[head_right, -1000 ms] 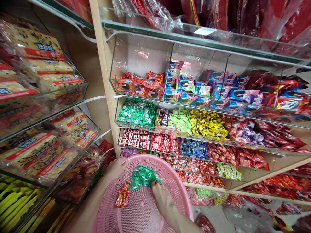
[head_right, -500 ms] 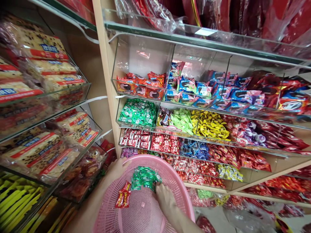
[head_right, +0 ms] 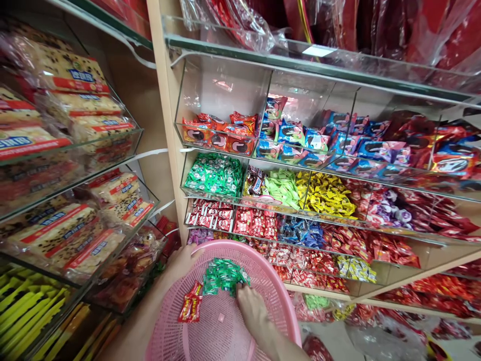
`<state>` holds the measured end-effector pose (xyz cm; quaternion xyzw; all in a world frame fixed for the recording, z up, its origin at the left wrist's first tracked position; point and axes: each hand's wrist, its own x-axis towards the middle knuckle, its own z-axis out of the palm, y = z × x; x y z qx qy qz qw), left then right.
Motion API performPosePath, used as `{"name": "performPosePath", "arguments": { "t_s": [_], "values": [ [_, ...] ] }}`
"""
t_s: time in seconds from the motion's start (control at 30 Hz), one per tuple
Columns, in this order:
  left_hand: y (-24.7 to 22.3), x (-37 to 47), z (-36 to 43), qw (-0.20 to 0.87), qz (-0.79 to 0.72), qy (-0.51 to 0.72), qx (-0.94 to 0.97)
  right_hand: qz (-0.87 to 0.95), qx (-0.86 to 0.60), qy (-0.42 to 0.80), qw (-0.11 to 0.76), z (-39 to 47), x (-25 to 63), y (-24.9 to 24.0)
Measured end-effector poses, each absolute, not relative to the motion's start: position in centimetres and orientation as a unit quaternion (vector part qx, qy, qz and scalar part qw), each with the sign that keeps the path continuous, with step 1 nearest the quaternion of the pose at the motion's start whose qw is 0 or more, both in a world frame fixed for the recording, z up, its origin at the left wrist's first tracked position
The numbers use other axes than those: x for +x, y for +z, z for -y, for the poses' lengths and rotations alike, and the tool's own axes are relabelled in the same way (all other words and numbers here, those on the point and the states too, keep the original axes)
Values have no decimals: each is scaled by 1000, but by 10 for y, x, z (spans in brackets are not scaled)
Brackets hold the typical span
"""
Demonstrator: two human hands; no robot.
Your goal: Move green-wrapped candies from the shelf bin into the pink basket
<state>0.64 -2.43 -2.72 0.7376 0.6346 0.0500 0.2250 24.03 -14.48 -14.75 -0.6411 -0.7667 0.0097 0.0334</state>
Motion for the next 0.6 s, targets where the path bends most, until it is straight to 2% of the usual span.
{"name": "performPosePath", "arguments": {
  "t_s": [0.17, 0.33, 0.5, 0.6],
  "values": [
    [-26, 6, 25, 224, -635, 47, 738, 747, -664, -5, 42, 139, 238, -149],
    [-20, 8, 26, 228, -638, 36, 735, 752, -659, 11, -1, 131, 237, -144],
    [-20, 8, 26, 228, -635, 42, 737, 756, -651, 48, 40, 127, 234, -135],
    [-24, 6, 25, 233, -640, 52, 730, 739, -671, 56, 15, 123, 229, -133]
  ]
}}
